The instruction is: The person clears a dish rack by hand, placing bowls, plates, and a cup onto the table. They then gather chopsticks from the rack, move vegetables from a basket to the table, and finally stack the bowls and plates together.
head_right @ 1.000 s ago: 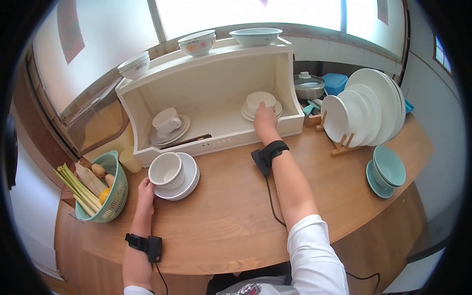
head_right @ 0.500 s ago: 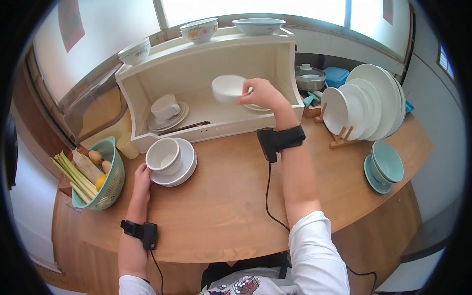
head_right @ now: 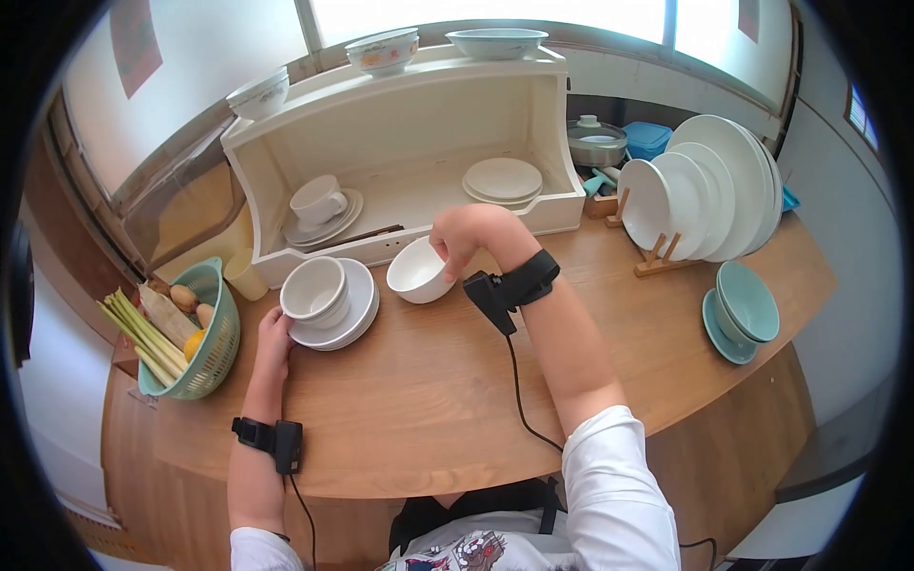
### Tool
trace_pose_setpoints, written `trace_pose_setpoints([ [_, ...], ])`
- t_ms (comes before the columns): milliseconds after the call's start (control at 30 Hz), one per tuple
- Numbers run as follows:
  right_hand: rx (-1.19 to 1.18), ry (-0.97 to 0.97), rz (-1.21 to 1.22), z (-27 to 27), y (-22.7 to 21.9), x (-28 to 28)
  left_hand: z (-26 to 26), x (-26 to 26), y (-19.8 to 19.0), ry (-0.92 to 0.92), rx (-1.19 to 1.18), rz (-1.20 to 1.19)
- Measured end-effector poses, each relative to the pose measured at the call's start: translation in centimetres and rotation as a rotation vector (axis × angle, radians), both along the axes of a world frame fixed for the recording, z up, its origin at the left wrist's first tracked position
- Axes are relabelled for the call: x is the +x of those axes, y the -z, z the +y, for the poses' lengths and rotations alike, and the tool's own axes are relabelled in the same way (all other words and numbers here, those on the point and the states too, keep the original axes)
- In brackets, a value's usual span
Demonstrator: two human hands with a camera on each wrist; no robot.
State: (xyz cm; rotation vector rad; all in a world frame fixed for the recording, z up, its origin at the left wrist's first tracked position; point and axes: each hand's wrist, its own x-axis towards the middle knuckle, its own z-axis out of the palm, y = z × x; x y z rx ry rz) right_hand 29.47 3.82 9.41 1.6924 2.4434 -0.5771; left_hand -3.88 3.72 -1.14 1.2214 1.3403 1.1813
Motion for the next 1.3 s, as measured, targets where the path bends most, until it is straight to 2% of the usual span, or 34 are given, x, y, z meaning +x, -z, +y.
trace_pose_setpoints([
  [300, -0.047, -0.087, -0.011, 0.9, 1.4, 1.3, 0.1, 0.0, 0.3, -0.006, -0.002, 0.000],
  [400, -0.085, -0.111, 0.106, 1.7, 1.6, 2.0, 0.2, -0.1, 0.3, -0.011, -0.001, 0.000],
  [467, -0.211, -0.022, 0.422, 2.3, 1.2, 2.7, 0.1, -0.1, 0.3, -0.009, -0.008, 0.005],
  [500, -0.213, -0.020, 0.424, 2.7, 1.3, 3.1, -0.1, 0.1, 0.1, -0.017, -0.007, 0.006],
  [567, 0.372, 0.158, 0.671, 4.0, 2.4, 4.2, 0.1, 0.3, 0.1, -0.019, -0.003, 0.007],
  [600, 0.372, 0.162, 0.673, 4.7, 3.3, 4.7, 0.2, 0.2, 0.3, -0.024, -0.004, 0.014],
  [667, 1.081, 0.459, 0.386, 6.3, 5.6, 5.3, 0.1, 0.1, 0.3, -0.032, -0.003, 0.027],
  [800, 0.939, 0.518, 0.221, 8.0, 8.5, 6.3, -0.1, 0.3, 0.1, -0.022, 0.000, 0.012],
  [867, 0.767, 0.584, 0.138, 8.5, 9.1, 6.3, -0.2, 0.4, 0.0, -0.027, -0.002, 0.003],
  [967, 0.675, 0.658, 0.189, 8.8, 9.1, 6.7, -0.3, 0.3, 0.0, -0.025, -0.001, 0.010],
  [1067, 0.620, 0.723, 0.130, 8.7, 8.6, 6.8, -0.1, 0.2, 0.2, -0.013, 0.014, 0.003],
  [1300, 0.690, 0.673, 0.043, 8.4, 8.6, 7.2, 0.0, -0.2, 0.2, 0.010, -0.005, 0.057],
])
